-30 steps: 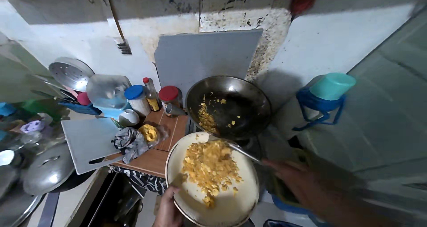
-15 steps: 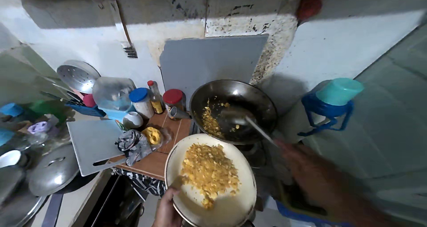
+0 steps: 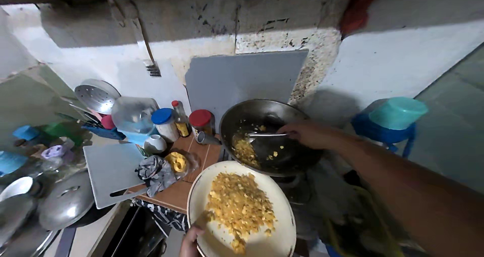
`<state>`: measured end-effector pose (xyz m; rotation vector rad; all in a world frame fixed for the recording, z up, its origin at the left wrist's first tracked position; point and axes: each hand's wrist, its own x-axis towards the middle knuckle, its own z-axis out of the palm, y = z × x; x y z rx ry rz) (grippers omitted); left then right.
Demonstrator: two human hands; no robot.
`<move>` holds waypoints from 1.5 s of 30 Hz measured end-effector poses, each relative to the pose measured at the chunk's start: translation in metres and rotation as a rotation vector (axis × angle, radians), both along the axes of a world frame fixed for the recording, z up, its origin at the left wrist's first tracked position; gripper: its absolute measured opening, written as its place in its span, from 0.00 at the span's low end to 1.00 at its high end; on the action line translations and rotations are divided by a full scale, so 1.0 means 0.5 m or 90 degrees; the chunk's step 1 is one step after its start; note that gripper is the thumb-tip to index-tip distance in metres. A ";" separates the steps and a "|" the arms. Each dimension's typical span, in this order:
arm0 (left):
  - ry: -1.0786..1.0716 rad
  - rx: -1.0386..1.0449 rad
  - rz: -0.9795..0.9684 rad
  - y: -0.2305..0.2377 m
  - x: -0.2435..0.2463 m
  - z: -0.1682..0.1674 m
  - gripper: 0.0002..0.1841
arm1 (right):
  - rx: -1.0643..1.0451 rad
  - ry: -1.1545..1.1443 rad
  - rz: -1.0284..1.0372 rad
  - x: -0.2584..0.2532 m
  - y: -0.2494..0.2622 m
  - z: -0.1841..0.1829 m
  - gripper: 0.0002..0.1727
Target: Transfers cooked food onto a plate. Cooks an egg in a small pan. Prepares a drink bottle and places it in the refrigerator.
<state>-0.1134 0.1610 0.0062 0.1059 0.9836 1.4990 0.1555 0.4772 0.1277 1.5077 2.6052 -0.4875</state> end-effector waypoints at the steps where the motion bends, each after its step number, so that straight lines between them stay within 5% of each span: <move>1: 0.000 -0.002 0.002 0.000 -0.001 -0.003 0.16 | 0.016 0.007 -0.015 0.007 -0.006 0.013 0.21; 6: -0.004 -0.011 0.015 -0.004 -0.004 -0.013 0.16 | 0.054 -0.094 -0.175 -0.004 -0.061 0.014 0.24; 13: -0.002 0.003 0.002 0.020 -0.016 -0.005 0.17 | -0.104 -0.072 -0.120 -0.031 -0.201 0.020 0.23; 20: 0.002 0.007 -0.023 0.027 -0.027 -0.005 0.17 | 0.029 0.015 -0.085 0.012 -0.351 0.050 0.22; 25: -0.020 0.006 -0.019 0.027 -0.027 -0.007 0.17 | 0.243 0.144 -0.033 0.043 -0.447 -0.050 0.28; 31: -0.019 0.021 -0.022 0.017 -0.025 -0.019 0.17 | 0.071 0.260 -0.119 0.047 -0.552 -0.218 0.28; 37: -0.010 0.013 -0.010 0.010 -0.022 -0.009 0.17 | 0.262 0.181 -0.165 0.061 -0.432 -0.111 0.30; 41: -0.008 0.027 -0.011 0.007 -0.014 -0.016 0.16 | 0.158 -0.110 -0.285 0.061 -0.282 0.034 0.28; 45: -0.022 0.038 -0.007 0.005 -0.008 -0.018 0.16 | 0.051 -0.184 -0.276 0.030 -0.220 0.047 0.19</move>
